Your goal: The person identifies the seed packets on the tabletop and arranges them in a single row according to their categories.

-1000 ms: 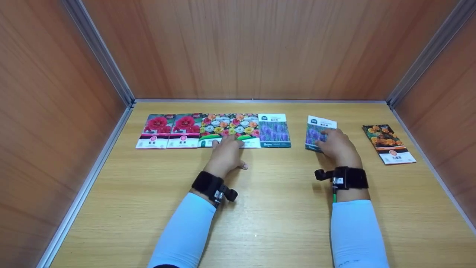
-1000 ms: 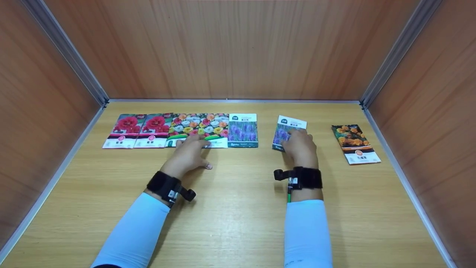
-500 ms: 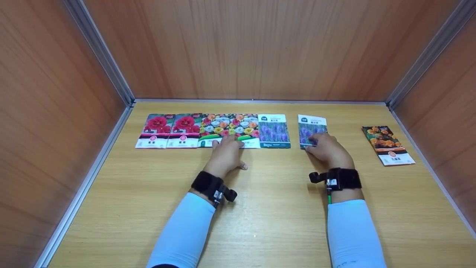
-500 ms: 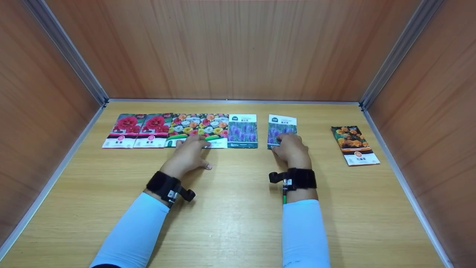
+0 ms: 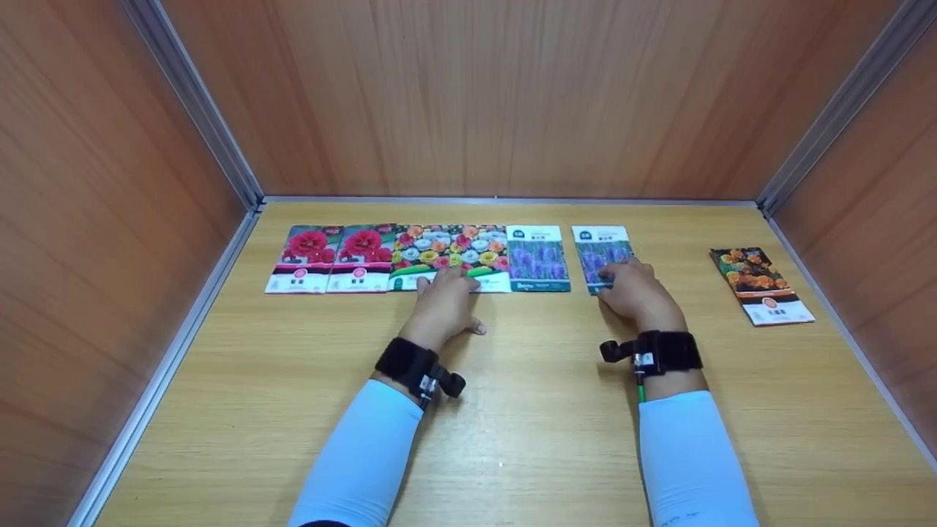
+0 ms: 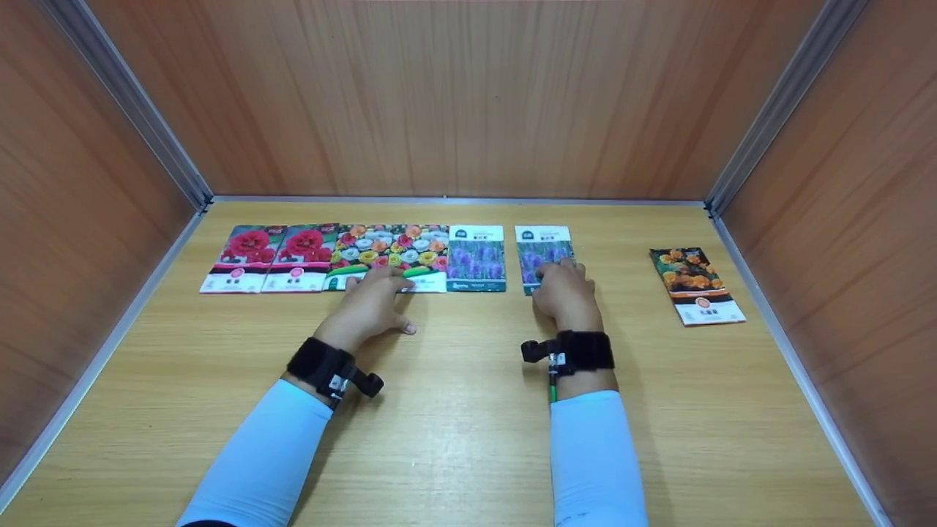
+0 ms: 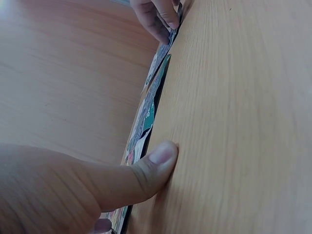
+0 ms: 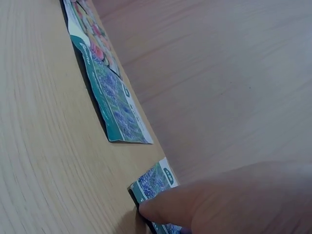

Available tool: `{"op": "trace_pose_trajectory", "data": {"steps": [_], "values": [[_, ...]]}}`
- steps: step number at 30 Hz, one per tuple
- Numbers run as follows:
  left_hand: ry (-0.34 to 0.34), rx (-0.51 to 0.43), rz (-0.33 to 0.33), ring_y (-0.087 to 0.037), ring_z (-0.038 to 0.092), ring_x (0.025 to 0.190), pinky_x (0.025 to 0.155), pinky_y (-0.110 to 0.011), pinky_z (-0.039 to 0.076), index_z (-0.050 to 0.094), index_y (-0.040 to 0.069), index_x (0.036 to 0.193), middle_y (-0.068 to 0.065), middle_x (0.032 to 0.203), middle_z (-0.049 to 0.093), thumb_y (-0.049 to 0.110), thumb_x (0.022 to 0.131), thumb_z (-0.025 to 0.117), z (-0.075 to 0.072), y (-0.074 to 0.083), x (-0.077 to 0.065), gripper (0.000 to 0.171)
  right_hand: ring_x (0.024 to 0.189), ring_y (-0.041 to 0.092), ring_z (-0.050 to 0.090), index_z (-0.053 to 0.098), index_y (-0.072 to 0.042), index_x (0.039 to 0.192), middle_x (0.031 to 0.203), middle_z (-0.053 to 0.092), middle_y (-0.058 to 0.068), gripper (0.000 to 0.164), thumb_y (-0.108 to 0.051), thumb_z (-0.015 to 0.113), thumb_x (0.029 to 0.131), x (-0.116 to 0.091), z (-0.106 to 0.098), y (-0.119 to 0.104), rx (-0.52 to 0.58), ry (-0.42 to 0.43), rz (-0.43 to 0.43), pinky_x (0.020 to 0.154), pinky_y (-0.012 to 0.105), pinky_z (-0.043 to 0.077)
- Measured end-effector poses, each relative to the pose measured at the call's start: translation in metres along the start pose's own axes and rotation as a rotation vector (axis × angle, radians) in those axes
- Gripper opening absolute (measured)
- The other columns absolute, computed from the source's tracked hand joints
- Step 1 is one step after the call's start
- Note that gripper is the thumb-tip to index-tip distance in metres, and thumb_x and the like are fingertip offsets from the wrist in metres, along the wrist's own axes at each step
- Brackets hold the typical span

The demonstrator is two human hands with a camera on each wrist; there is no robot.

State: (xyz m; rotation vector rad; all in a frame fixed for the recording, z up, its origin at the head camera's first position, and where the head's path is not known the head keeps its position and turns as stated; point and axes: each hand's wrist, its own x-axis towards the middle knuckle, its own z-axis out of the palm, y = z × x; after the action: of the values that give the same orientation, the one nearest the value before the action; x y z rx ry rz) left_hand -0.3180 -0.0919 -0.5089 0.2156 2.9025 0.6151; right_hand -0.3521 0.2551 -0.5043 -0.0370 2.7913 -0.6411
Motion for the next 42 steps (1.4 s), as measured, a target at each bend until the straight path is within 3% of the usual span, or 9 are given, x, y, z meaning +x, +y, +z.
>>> {"op": "trace_pose_trajectory", "data": {"steps": [4, 11, 15, 24, 42], "values": [[0.0, -0.001, -0.001, -0.036, 0.037, 0.169, 0.141, -0.073, 0.013, 0.07, 0.018, 0.157, -0.013, 0.177, 0.048, 0.033, 0.076, 0.106, 0.0, -0.001, 0.0, 0.089, 0.152, 0.047, 0.041, 0.059, -0.006, 0.164, 0.168, 0.043, 0.03, 0.053, -0.023, 0.061, 0.114, 0.001, 0.003, -0.005, 0.009, -0.003, -0.002, 0.13, 0.072, 0.04], [0.008, 0.007, 0.009, -0.036, 0.039, 0.168, 0.14, -0.073, 0.015, 0.071, 0.019, 0.156, -0.014, 0.177, 0.049, 0.035, 0.074, 0.106, -0.001, -0.002, -0.001, 0.091, 0.17, 0.053, 0.029, 0.056, -0.008, 0.167, 0.181, 0.032, 0.029, 0.053, -0.024, 0.061, 0.116, 0.003, 0.008, -0.014, -0.021, -0.008, -0.014, 0.136, 0.072, 0.03], [0.005, 0.0, 0.006, -0.035, 0.039, 0.167, 0.14, -0.073, 0.015, 0.071, 0.019, 0.156, -0.013, 0.175, 0.051, 0.034, 0.075, 0.106, -0.001, -0.002, -0.002, 0.09, 0.171, 0.053, 0.027, 0.055, -0.007, 0.167, 0.182, 0.032, 0.029, 0.053, -0.023, 0.06, 0.117, 0.004, 0.01, -0.016, -0.03, -0.007, -0.026, 0.137, 0.072, 0.027], [0.016, 0.02, 0.015, -0.036, 0.039, 0.168, 0.139, -0.073, 0.018, 0.071, 0.021, 0.156, -0.012, 0.176, 0.051, 0.036, 0.072, 0.107, 0.001, -0.002, 0.001, 0.092, 0.166, 0.051, 0.04, 0.06, -0.003, 0.162, 0.174, 0.047, 0.028, 0.049, -0.021, 0.062, 0.116, 0.005, 0.012, -0.017, -0.036, 0.02, -0.097, 0.136, 0.068, 0.034], [-0.011, -0.012, -0.011, -0.037, 0.034, 0.171, 0.141, -0.074, 0.012, 0.071, 0.02, 0.155, -0.013, 0.179, 0.047, 0.031, 0.078, 0.106, 0.001, -0.001, 0.002, 0.086, 0.171, 0.051, 0.03, 0.056, -0.005, 0.166, 0.181, 0.037, 0.028, 0.051, -0.021, 0.059, 0.117, 0.004, 0.013, -0.021, -0.038, 0.002, -0.128, 0.14, 0.067, 0.026]]}}
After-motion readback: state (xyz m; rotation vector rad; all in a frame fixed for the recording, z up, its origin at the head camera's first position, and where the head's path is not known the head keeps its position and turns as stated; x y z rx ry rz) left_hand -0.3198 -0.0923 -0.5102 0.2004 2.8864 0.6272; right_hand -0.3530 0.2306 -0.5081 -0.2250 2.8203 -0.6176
